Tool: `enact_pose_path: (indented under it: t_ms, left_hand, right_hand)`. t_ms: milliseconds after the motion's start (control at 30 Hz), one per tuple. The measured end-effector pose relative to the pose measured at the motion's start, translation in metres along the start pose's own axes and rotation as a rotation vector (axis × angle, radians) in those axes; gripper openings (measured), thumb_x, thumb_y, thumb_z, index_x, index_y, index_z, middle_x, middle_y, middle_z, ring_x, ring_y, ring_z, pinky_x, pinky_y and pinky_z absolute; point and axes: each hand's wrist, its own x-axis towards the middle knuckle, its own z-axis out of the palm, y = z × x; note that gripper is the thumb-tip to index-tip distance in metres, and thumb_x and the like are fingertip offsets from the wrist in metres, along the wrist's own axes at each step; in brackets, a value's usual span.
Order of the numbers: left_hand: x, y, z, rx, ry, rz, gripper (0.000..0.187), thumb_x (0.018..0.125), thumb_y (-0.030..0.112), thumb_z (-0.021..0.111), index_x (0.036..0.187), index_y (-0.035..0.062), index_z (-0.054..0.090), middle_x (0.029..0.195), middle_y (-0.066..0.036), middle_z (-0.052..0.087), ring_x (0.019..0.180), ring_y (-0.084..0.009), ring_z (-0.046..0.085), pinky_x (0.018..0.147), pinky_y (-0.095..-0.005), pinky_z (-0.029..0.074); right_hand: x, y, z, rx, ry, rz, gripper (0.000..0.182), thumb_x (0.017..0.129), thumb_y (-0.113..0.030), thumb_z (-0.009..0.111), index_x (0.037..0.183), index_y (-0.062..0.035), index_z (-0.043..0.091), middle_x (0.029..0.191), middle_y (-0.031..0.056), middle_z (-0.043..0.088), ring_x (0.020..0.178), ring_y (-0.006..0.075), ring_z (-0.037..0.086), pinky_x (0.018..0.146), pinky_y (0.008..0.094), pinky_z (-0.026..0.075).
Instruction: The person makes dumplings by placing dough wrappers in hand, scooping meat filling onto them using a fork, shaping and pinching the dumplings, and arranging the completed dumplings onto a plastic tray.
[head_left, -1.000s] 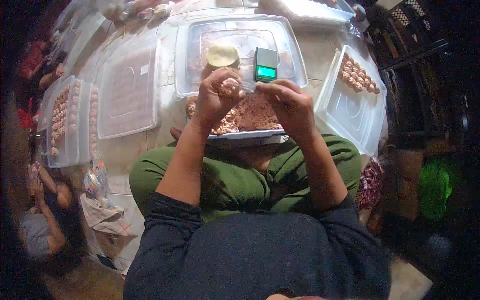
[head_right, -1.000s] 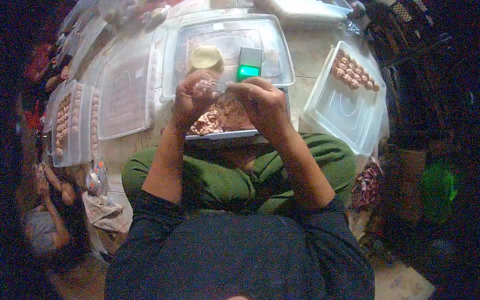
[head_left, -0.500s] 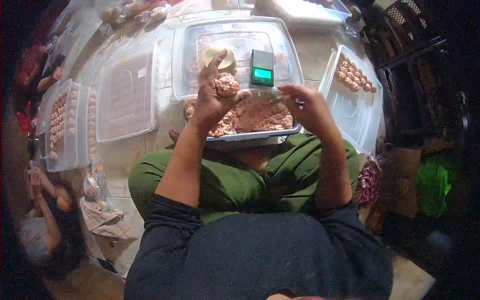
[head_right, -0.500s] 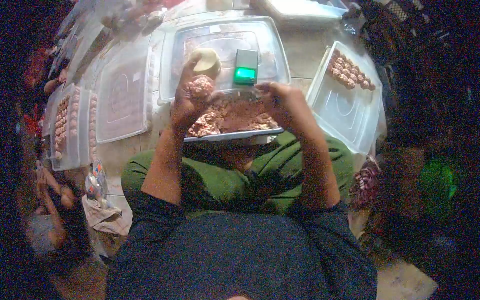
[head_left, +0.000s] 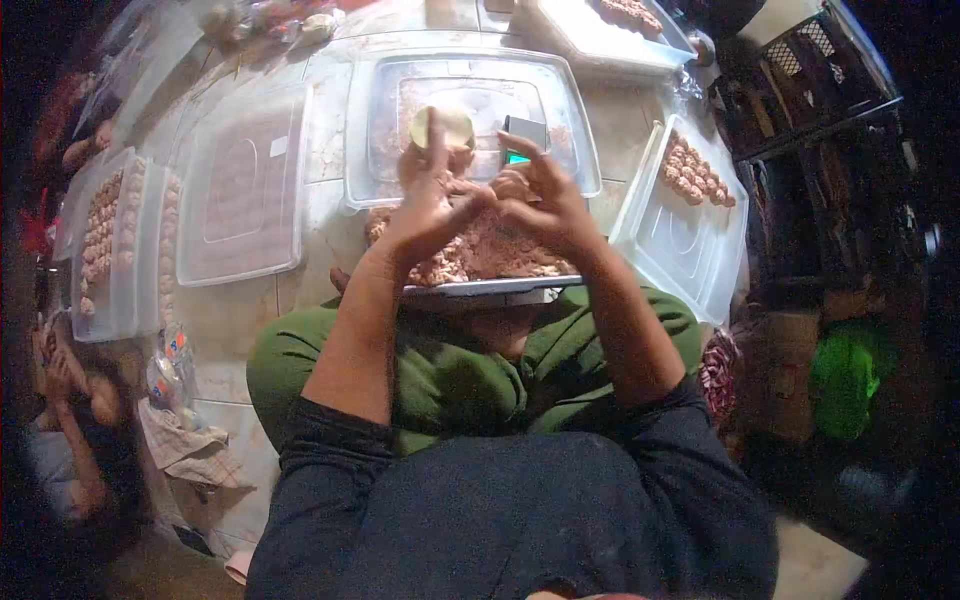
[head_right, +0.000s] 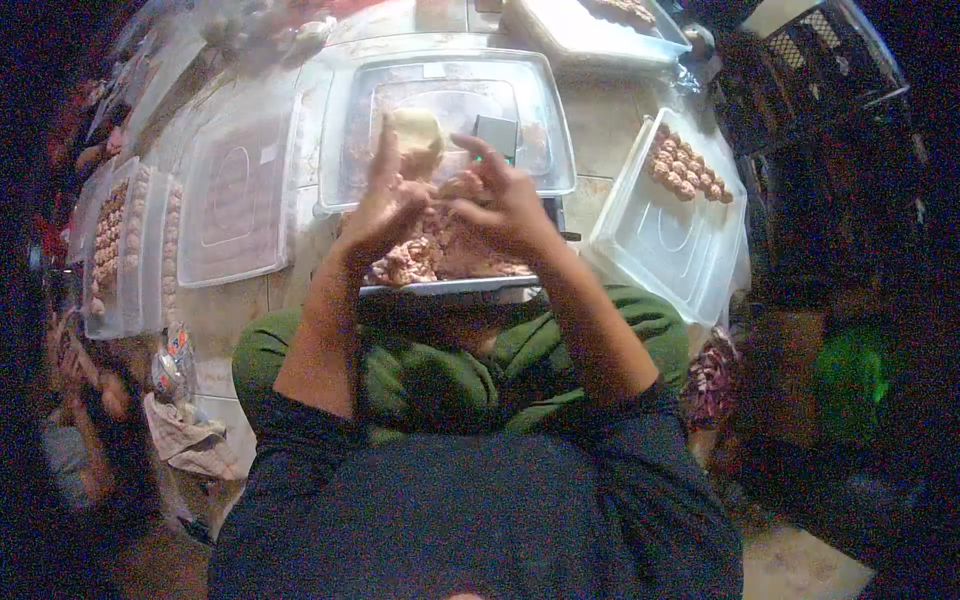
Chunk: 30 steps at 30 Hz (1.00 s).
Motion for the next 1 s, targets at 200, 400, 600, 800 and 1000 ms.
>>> enact_pose_path:
  t_ms: [200, 400, 600, 800, 1000]
  left_hand:
    - [0.023, -0.024, -0.025, 0.58, 0.36, 0.101, 0.018, 0.073, 0.001, 0.061, 0.09, 0.0055, 0.059, 0.11, -0.018, 0.052, 0.106, -0.0307, 0.052, 0.082, -0.0354, 0.049]
    - [0.034, -0.05, -0.017, 0.945, 0.325, 0.312, 0.039, 0.07, -0.001, 0.06, 0.107, 0.012, 0.062, 0.119, -0.019, 0.053, 0.109, -0.0331, 0.051, 0.093, -0.041, 0.042]
    - [0.031, -0.046, -0.022, 0.893, 0.274, 0.174, 0.027, 0.072, 0.011, 0.066, 0.098, 0.0082, 0.067, 0.106, -0.013, 0.062, 0.103, -0.0274, 0.055, 0.092, -0.0382, 0.04]
    - [0.035, -0.06, -0.027, 0.597, 0.368, 0.2, 0.017, 0.072, 0.005, 0.065, 0.088, 0.0047, 0.067, 0.096, -0.012, 0.065, 0.092, -0.0264, 0.06, 0.085, -0.0363, 0.045]
    - [0.032, -0.038, -0.023, 0.447, 0.357, 0.081, 0.018, 0.069, -0.01, 0.063, 0.083, 0.0016, 0.062, 0.099, -0.01, 0.06, 0.092, -0.0171, 0.058, 0.079, -0.0278, 0.05]
  right_hand:
    - [0.054, 0.03, -0.082, -0.193, -0.152, 0.12, 0.03, 0.079, -0.018, 0.067, 0.102, -0.0012, 0.057, 0.096, 0.0092, 0.061, 0.091, 0.0158, 0.059, 0.079, 0.0286, 0.049]
    - [0.116, 0.072, -0.068, -1.208, -0.378, -0.263, 0.016, 0.074, -0.011, 0.064, 0.087, -0.0023, 0.063, 0.086, 0.0133, 0.062, 0.082, 0.0253, 0.06, 0.072, 0.0339, 0.049]
    - [0.097, 0.056, -0.051, -0.797, -0.09, -0.113, 0.04, 0.074, -0.008, 0.063, 0.112, -0.0057, 0.053, 0.1, 0.0216, 0.058, 0.095, 0.0329, 0.058, 0.08, 0.0408, 0.049]
    - [0.073, 0.047, -0.085, -0.616, 0.046, -0.091, 0.067, 0.072, -0.025, 0.075, 0.128, -0.0062, 0.041, 0.114, 0.0216, 0.054, 0.105, 0.0308, 0.055, 0.085, 0.0379, 0.048]
    - [0.028, 0.065, -0.145, -0.259, 0.257, 0.035, 0.068, 0.077, -0.035, 0.07, 0.129, -0.0056, 0.04, 0.118, 0.0205, 0.051, 0.105, 0.0289, 0.054, 0.086, 0.0367, 0.047]
